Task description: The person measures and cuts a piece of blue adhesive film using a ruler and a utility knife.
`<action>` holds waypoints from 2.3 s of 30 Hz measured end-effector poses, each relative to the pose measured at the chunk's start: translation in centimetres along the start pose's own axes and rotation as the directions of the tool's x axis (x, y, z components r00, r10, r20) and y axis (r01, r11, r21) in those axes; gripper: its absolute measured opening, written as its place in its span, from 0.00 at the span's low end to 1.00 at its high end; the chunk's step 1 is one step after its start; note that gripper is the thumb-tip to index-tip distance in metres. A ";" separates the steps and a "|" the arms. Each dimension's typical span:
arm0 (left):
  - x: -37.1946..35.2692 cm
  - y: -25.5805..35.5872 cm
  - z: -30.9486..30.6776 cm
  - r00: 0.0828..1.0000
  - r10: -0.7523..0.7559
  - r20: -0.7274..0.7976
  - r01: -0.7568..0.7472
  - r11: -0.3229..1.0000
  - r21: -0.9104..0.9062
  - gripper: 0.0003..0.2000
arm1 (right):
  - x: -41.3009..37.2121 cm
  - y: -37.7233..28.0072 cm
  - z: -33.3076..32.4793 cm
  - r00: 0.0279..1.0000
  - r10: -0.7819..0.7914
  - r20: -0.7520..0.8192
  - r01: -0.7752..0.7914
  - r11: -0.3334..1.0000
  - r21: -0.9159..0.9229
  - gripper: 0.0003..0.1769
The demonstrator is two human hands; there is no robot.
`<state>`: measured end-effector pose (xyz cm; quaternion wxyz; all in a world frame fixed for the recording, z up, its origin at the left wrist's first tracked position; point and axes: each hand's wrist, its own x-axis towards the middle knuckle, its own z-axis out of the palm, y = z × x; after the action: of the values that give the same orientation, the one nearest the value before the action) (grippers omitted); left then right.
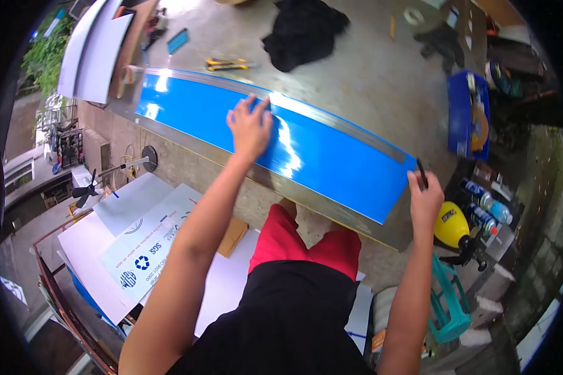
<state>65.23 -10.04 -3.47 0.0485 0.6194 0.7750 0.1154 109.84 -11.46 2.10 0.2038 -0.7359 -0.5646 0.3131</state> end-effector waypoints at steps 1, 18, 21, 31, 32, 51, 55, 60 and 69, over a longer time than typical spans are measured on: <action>0.2 0.0 -0.5 0.999 -0.015 0.029 0.016 0.999 -0.044 0.24 | -1.4 -0.9 -0.1 1.000 0.015 -0.001 -0.015 1.000 -0.001 0.16; -3.4 -10.2 -30.2 0.897 0.441 0.022 -0.201 0.453 -0.868 0.06 | -18.4 -21.8 15.0 0.955 -0.172 0.240 0.183 0.983 -0.023 0.12; 0.3 -9.0 -41.2 0.679 0.652 -0.337 -0.582 0.198 -0.789 0.06 | -14.9 -24.8 17.1 0.922 -0.258 0.290 0.262 0.965 0.027 0.11; 6.7 -10.2 -49.8 0.588 0.347 -0.731 -0.807 0.187 -0.560 0.05 | 1.0 -42.3 26.3 0.889 -0.361 0.282 0.338 0.932 0.130 0.12; 7.1 -11.9 -49.9 0.594 0.346 -0.726 -0.802 0.183 -0.569 0.05 | 1.4 -43.5 26.7 0.892 -0.351 0.286 0.328 0.936 0.126 0.12; 23.4 -52.1 -20.1 0.880 0.436 0.189 -0.340 0.856 -0.391 0.16 | -11.2 -52.2 41.9 0.970 0.194 0.145 -0.240 0.840 0.487 0.17; 25.2 -55.3 -16.7 0.810 0.570 0.137 -0.489 0.785 -0.380 0.23 | -15.3 -55.9 46.3 0.978 0.110 0.178 -0.197 0.772 0.605 0.13; 25.7 -56.7 -13.6 0.809 0.572 0.135 -0.497 0.788 -0.364 0.26 | -13.6 -56.8 49.0 0.986 0.129 0.106 -0.167 0.749 0.641 0.08; 25.6 -57.0 -11.5 0.794 0.597 0.115 -0.549 0.785 -0.286 0.30 | -5.2 -56.6 52.8 0.997 -0.066 -0.050 0.082 0.794 0.602 0.12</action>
<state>2.80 1.68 -4.20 0.1622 0.8242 0.5203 0.1541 32.64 -3.44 2.23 0.4469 -0.6141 -0.4613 0.4586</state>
